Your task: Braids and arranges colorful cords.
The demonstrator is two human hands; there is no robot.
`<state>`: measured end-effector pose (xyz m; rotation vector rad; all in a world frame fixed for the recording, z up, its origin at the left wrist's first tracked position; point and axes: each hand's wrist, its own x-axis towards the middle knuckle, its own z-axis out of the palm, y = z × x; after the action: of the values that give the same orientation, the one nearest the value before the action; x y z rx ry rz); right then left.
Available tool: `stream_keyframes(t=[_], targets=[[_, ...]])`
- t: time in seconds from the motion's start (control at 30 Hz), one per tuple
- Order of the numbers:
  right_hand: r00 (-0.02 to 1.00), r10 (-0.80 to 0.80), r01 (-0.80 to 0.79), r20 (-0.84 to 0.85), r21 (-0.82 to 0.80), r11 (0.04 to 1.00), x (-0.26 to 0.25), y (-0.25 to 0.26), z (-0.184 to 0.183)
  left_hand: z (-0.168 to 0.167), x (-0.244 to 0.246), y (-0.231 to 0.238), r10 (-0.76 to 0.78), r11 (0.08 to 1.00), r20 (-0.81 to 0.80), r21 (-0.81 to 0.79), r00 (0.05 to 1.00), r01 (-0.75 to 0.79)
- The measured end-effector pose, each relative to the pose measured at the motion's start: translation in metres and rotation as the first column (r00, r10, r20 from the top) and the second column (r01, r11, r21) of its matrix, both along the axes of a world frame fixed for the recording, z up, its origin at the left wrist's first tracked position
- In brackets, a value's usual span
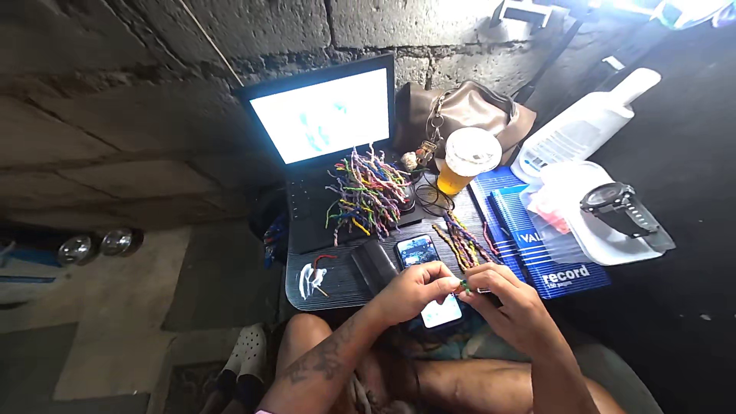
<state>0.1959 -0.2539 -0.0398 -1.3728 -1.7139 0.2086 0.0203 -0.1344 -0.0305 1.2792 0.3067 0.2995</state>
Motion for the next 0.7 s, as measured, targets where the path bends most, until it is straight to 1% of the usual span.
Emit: stream_keyframes(t=[0.03, 0.1, 0.17, 0.2, 0.27, 0.37, 0.43, 0.5, 0.6, 0.7], targets=[[0.999, 0.017, -0.017, -0.039, 0.001, 1.0, 0.002, 0.001, -0.001, 0.0, 0.0, 0.0, 0.001, 1.0, 0.014, 0.013, 1.0, -0.001], [0.975, 0.116, -0.122, -0.189, -0.017, 0.992, 0.006, 0.003, -0.004, -0.001, -0.001, -0.001, -0.011, 0.999, 0.045, 0.041, 0.999, 0.009], [0.906, 0.225, -0.259, -0.357, -0.048, 0.965, 0.011, 0.004, -0.007, -0.001, -0.002, -0.001, -0.047, 0.998, 0.074, 0.052, 0.996, 0.043], [0.87, 0.27, -0.32, -0.413, -0.056, 0.946, 0.012, 0.004, -0.008, -0.002, -0.002, -0.002, -0.072, 0.997, 0.085, 0.043, 0.994, 0.068], [0.807, 0.354, -0.43, -0.472, -0.06, 0.901, 0.016, 0.004, -0.008, -0.001, -0.002, -0.004, -0.119, 0.993, 0.105, 0.002, 0.987, 0.12], [0.743, 0.462, -0.551, -0.484, -0.051, 0.833, 0.023, 0.002, -0.006, -0.001, -0.003, -0.006, -0.183, 0.979, 0.13, -0.071, 0.975, 0.193], [0.731, 0.495, -0.583, -0.47, -0.053, 0.81, 0.027, 0.0, -0.006, -0.002, -0.004, -0.006, -0.203, 0.969, 0.145, -0.11, 0.968, 0.22], [0.734, 0.491, -0.58, -0.469, -0.057, 0.812, 0.028, 0.001, -0.006, -0.003, -0.003, -0.007, -0.204, 0.967, 0.157, -0.124, 0.966, 0.224], [0.757, 0.461, -0.539, -0.464, -0.043, 0.841, 0.025, 0.002, -0.008, -0.004, -0.002, -0.01, -0.191, 0.976, 0.154, -0.078, 0.969, 0.205], [0.776, 0.422, -0.493, -0.469, -0.032, 0.87, 0.022, 0.002, -0.007, -0.003, -0.001, -0.013, -0.139, 0.988, 0.149, -0.042, 0.979, 0.147]])
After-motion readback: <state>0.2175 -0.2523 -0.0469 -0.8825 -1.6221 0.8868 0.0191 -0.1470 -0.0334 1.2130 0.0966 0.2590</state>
